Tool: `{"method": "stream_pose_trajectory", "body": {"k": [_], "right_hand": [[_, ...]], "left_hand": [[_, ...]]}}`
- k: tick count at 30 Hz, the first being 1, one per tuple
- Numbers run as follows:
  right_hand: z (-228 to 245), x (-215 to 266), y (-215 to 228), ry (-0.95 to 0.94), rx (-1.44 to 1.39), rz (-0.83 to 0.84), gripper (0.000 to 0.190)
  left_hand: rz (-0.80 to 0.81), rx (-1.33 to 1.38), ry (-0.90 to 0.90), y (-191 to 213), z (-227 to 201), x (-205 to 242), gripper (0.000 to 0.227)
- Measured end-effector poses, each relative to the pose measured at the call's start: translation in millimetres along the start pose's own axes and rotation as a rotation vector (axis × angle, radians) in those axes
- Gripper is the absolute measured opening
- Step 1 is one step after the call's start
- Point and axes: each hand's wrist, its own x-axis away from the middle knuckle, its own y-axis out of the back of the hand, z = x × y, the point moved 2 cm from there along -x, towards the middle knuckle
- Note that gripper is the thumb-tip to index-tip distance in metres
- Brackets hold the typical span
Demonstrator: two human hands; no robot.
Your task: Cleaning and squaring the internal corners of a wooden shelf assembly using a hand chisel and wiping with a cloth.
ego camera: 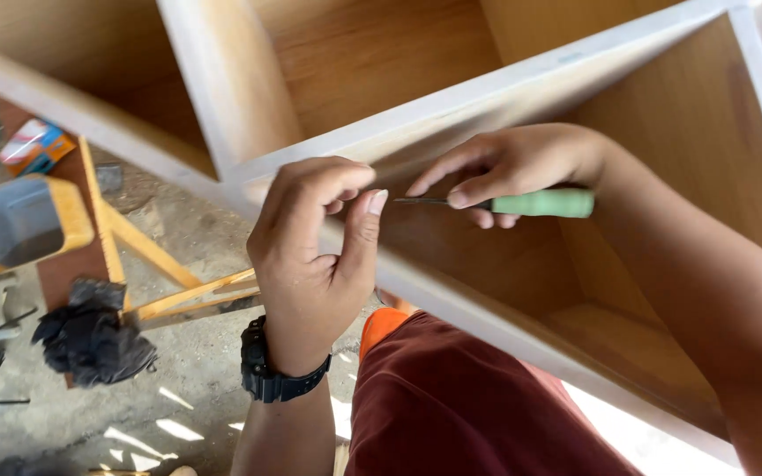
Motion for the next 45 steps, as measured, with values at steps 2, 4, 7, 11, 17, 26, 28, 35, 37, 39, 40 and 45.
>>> {"method": "stream_pose_trajectory", "body": {"k": [2,4,7,11,17,26,28,35,37,39,40,45], "right_hand": [[-38.8,-35.7,2.6,-0.036,0.075,-0.025,0.056],[-82.8,-75.3,3.6,-0.064,0.156,-0.046,0.056],[-143.6,-124.1,-6.2,-0.136,0.434,-0.332,0.057],[-174.4,-167.3,-34.1,-0.186,0.666,-0.227,0.057],[-152.3,-211.7,-57.9,-0.064,0.878,-0.131,0.055],[-138.5,-221.4,-70.0,-0.121,0.96,-0.046,0.046],[-136.1,-220.8,-73.3,-0.137,0.966,-0.034,0.043],[-133.3,-207.7,-85.0,-0.233,0.963,0.01,0.03],[-133.5,-201.9,-85.6,-0.26,0.959,0.01,0.028],[-136.0,-194.9,-88.0,-0.307,0.949,0.024,0.023],[-141.8,-187.2,-88.4,-0.313,0.95,0.02,0.023],[-183.9,-159.6,-88.8,-0.278,0.816,-0.091,0.039]], "left_hand": [[0.029,0.031,0.0,-18.1,8.0,-3.7,0.008],[0.054,0.051,-0.002,-29.8,14.6,-8.7,0.007],[0.162,-0.099,0.037,-37.3,18.9,-11.1,0.006],[0.156,-0.099,0.093,-37.2,20.3,-12.3,0.004],[0.127,-0.142,0.167,-38.7,21.4,-11.3,0.003],[0.106,-0.16,0.16,-39.3,21.5,-11.4,0.004],[0.097,-0.166,0.164,-39.0,21.5,-11.5,0.004],[0.1,-0.155,0.196,-36.5,21.7,-11.0,0.005],[0.11,-0.149,0.205,-36.1,22.9,-10.0,0.005],[0.11,-0.163,0.223,-35.9,23.8,-9.6,0.006],[0.109,-0.157,0.219,-36.2,24.2,-9.6,0.006],[0.102,-0.157,0.201,-35.7,25.3,-8.5,0.008]]}}
